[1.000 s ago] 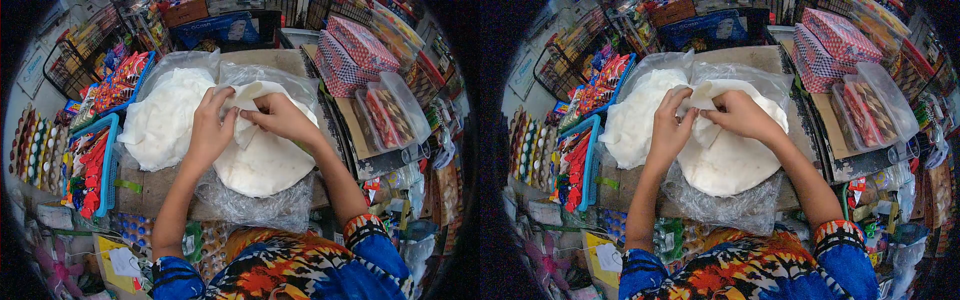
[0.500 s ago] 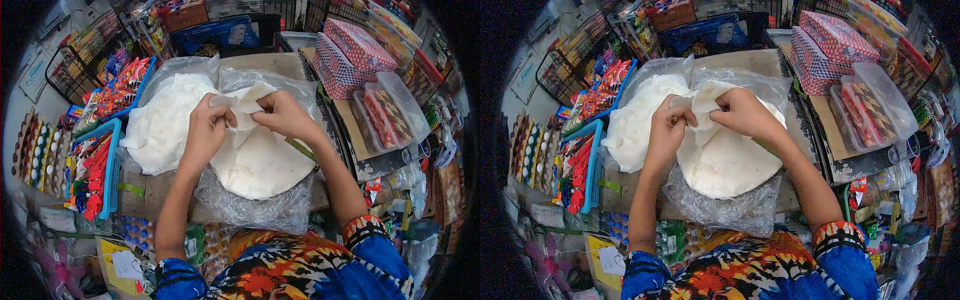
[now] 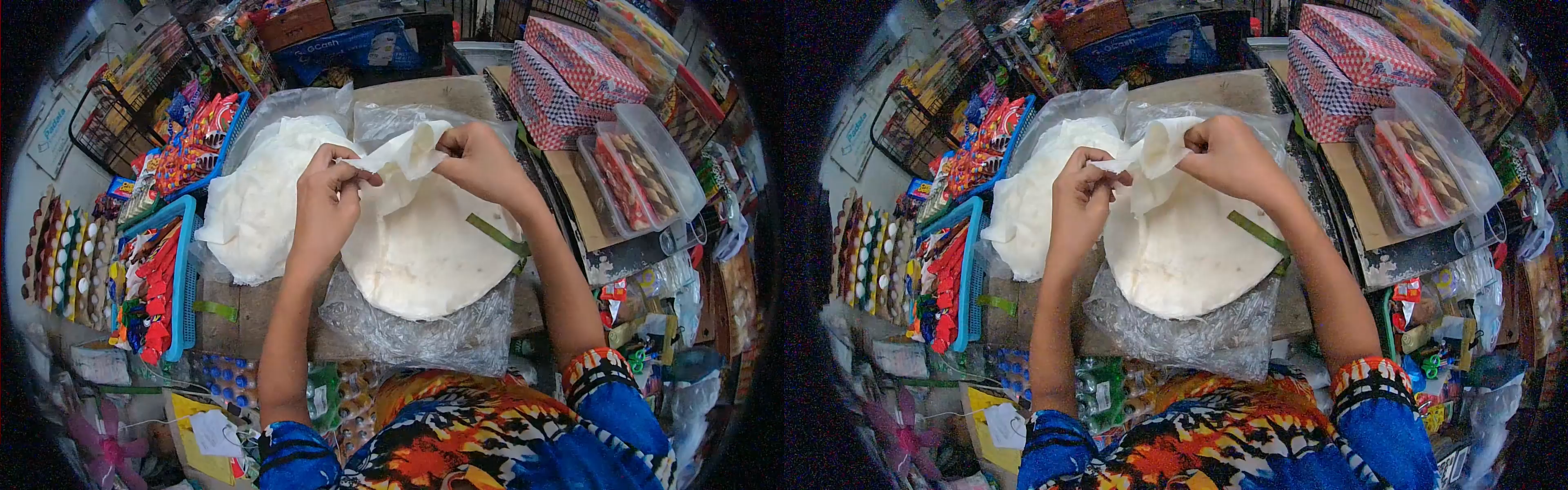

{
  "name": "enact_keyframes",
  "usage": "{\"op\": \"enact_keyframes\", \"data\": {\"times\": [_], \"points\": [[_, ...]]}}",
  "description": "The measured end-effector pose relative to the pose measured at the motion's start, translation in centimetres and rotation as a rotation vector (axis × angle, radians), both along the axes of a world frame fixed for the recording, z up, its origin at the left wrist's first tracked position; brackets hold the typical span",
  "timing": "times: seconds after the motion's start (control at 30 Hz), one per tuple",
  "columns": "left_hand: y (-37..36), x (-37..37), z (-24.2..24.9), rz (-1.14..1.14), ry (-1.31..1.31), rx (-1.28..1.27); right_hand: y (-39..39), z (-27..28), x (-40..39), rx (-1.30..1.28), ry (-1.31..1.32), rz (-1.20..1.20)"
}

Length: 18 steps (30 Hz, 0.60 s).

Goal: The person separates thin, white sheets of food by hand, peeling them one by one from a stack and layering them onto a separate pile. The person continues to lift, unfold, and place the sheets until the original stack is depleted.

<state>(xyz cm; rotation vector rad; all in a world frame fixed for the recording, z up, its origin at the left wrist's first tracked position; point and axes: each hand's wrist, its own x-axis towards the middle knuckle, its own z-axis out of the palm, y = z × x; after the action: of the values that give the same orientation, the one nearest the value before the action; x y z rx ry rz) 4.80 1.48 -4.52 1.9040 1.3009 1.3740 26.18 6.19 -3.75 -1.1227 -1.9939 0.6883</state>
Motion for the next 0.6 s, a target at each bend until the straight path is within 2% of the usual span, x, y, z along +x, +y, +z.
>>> {"op": "enact_keyframes", "data": {"times": [0.2,0.3,0.37,0.5,0.6], "points": [[-0.2,0.0,0.2,0.044,0.134,0.102,-0.3,-0.1,-0.5,-0.010,0.033,-0.030],[0.1,0.0,-0.3,0.047,0.122,0.070,-0.3,0.0,-0.5,-0.078,-0.031,0.020],[0.2,0.4,-0.5,0.028,0.015,0.067,-0.5,0.1,-0.7,-0.141,-0.005,0.067],[0.3,0.3,-0.8,0.011,0.006,0.063,-0.9,0.1,-1.1,-0.085,0.010,0.122],[0.4,0.2,-1.0,0.000,-0.025,0.040,-1.3,0.4,-1.3,-0.176,-0.074,0.130]]}}
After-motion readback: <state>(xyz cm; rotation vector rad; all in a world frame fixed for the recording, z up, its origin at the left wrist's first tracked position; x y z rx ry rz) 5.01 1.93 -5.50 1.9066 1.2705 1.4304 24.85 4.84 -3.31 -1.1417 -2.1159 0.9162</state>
